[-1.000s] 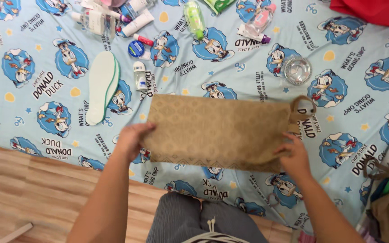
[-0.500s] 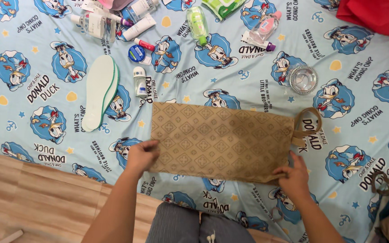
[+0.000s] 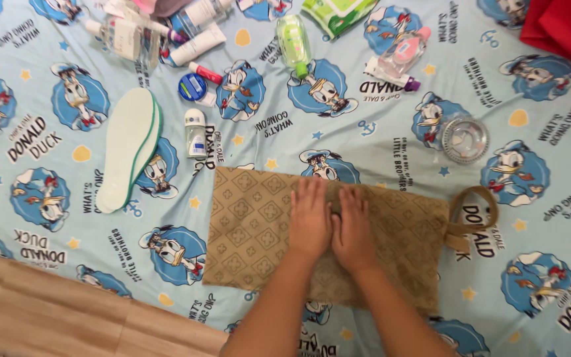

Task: The person gathers a bundle of clothes hangers from a bed, carries them to a sofa in another room, and places them down. They then return to the bedroom, pick up a small object and place it in a basket on a dresser, fold a patterned cloth on the bed, place it on the dresser, and finally move a small round container into the basket.

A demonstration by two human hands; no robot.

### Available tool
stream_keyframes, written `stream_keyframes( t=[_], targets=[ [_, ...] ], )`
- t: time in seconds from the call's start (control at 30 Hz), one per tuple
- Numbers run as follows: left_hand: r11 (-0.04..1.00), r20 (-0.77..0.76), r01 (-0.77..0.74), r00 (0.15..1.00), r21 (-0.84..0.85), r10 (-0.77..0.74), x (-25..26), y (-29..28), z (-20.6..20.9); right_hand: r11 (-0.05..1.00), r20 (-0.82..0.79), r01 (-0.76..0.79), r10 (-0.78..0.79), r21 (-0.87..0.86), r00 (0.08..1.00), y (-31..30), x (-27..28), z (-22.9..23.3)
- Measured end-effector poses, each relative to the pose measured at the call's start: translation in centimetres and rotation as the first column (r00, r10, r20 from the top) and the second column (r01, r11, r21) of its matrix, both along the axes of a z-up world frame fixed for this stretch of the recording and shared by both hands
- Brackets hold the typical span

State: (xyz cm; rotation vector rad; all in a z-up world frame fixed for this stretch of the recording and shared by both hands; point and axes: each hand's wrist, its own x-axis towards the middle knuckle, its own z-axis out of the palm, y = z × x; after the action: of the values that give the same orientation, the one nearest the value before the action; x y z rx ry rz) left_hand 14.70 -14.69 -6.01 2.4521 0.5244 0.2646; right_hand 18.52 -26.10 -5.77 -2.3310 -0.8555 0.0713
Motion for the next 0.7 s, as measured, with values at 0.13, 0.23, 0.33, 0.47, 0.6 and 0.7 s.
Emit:
stream_keyframes(
  t=[0.13,0.23,0.33,0.47,0.6,0.7],
  targets=[
    [0.976,-0.22,0.203,0.959,0.083,-0.18,-0.8,2.5,-2.3,0.933,0.01,-0.039,0.045,-0.358,0.999,-1.6,2.4,-3.0],
    [0.973,-0.345,0.188,0.929,0.133,-0.133,-1.3,5.4,-2.1,0.888,0.076,0.087,-0.059,-0.451,0.995,-4.3,3.7,-3.7],
    [0.963,-0.373,0.146,0.926,0.226,-0.053,-2.6,9.1,-1.5,0.879,0.105,0.166,-0.133,-0.447,0.986,-8.0,5.0,-3.8],
    [0.957,-0.442,0.094,0.896,0.276,0.04,-4.6,13.8,-1.0,0.853,0.149,0.234,-0.185,-0.466,0.971,-11.3,6.3,-4.0],
    [0.93,-0.373,0.014,0.918,0.366,0.133,-5.8,16.0,-0.6,0.838,0.153,0.297,-0.256,-0.457,0.955,-13.0,7.0,-3.3],
    [0.92,-0.37,-0.054,0.905,0.388,0.21,-6.0,15.4,0.8,0.831,0.184,0.325,-0.269,-0.452,0.945,-12.2,6.5,-1.9]
  ],
)
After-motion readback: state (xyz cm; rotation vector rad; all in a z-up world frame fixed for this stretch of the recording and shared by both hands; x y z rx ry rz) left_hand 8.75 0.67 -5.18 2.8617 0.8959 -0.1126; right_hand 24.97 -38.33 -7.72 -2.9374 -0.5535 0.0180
